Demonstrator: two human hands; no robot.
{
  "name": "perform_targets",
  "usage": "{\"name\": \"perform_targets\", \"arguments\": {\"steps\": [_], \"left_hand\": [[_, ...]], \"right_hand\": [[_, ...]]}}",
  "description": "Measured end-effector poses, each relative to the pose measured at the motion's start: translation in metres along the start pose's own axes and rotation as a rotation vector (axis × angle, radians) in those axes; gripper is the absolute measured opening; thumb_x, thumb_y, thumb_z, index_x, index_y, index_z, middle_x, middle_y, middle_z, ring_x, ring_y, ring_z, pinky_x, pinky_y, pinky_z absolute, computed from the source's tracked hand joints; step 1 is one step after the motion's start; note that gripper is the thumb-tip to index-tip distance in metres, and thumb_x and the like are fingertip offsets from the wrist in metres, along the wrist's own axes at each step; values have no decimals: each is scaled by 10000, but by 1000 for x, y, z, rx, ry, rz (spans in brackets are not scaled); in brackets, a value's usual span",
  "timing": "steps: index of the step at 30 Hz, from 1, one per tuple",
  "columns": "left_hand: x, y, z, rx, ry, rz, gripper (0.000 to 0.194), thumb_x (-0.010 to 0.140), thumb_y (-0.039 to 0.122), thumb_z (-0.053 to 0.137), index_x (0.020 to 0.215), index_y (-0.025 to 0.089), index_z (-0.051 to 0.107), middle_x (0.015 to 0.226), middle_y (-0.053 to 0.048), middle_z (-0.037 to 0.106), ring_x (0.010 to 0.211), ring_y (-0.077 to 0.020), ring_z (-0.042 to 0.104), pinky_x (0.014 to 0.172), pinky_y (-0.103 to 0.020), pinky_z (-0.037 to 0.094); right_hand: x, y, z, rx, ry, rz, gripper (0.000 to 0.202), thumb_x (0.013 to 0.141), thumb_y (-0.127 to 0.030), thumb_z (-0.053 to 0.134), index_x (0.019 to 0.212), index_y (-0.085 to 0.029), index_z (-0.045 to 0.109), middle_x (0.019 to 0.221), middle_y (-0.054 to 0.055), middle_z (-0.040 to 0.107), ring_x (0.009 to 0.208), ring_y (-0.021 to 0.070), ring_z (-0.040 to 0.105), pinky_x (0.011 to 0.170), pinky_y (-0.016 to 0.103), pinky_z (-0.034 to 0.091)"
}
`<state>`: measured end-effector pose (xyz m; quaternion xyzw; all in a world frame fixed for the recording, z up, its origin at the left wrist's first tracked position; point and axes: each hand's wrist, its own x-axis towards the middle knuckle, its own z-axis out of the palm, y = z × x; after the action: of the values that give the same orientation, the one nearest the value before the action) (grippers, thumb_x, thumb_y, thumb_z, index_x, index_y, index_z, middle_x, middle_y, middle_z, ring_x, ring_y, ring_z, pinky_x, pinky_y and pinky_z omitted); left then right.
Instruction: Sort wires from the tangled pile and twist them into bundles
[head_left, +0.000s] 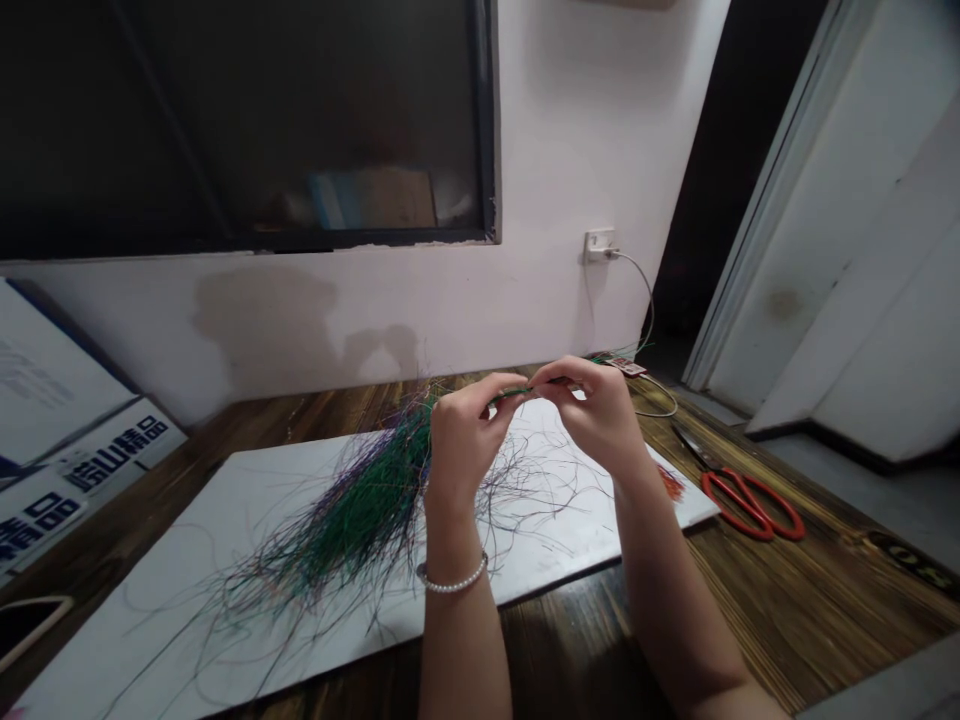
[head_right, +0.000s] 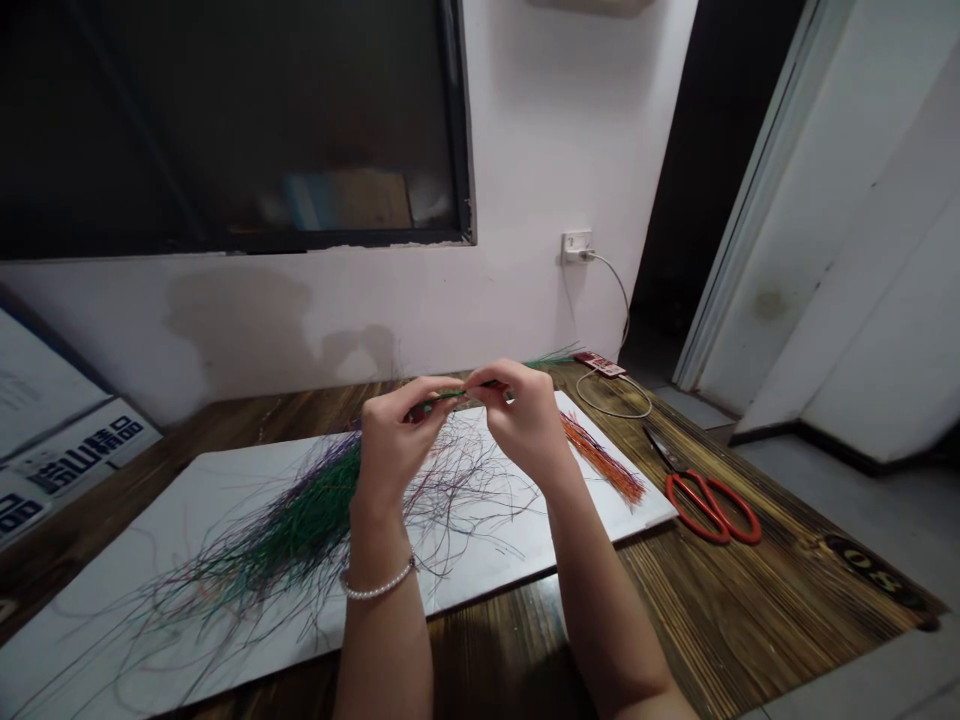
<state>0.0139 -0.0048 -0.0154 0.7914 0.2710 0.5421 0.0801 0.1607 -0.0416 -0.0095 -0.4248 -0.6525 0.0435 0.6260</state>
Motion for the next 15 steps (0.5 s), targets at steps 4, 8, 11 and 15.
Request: {"name": "perform_targets", "arguments": {"steps": [4, 8, 11, 15], "left_hand": [[0, 1, 2, -29, 15, 24, 79, 816, 268, 618, 825, 208, 667, 668, 7, 651, 525, -82, 476, 562, -220, 376], [-1, 7, 4, -106, 6, 21, 105, 816, 241, 607, 730, 189, 638, 550, 29, 547, 487, -74, 425, 520, -218, 347], [0, 12, 5, -240, 8, -50, 140, 804, 268, 626, 697, 180, 610, 510, 37, 479, 461, -70, 390, 472, -221, 315], [2, 20, 7, -466, 17, -212, 220, 800, 264, 624, 618, 175, 539, 466, 46, 397, 430, -62, 339, 424, -223, 257]], "right_hand": [[-1, -1, -2, 44, 2, 44, 215, 704, -19, 541, 711, -179, 684, 697, 1, 691, 661, 130, 610, 624, 256, 463], [-2, -7, -7, 39, 0, -7, 201, 723, -15, 555, 705, -175, 676, 702, 1, 686, 655, 117, 599, 615, 244, 454], [-2, -13, -10, -23, 14, -117, 201, 752, -15, 559, 700, -180, 662, 681, -15, 653, 622, 99, 562, 589, 233, 429], [-2, -19, -10, -139, 53, -236, 215, 803, -23, 531, 715, -190, 634, 665, -20, 595, 606, 96, 522, 580, 238, 409]]}}
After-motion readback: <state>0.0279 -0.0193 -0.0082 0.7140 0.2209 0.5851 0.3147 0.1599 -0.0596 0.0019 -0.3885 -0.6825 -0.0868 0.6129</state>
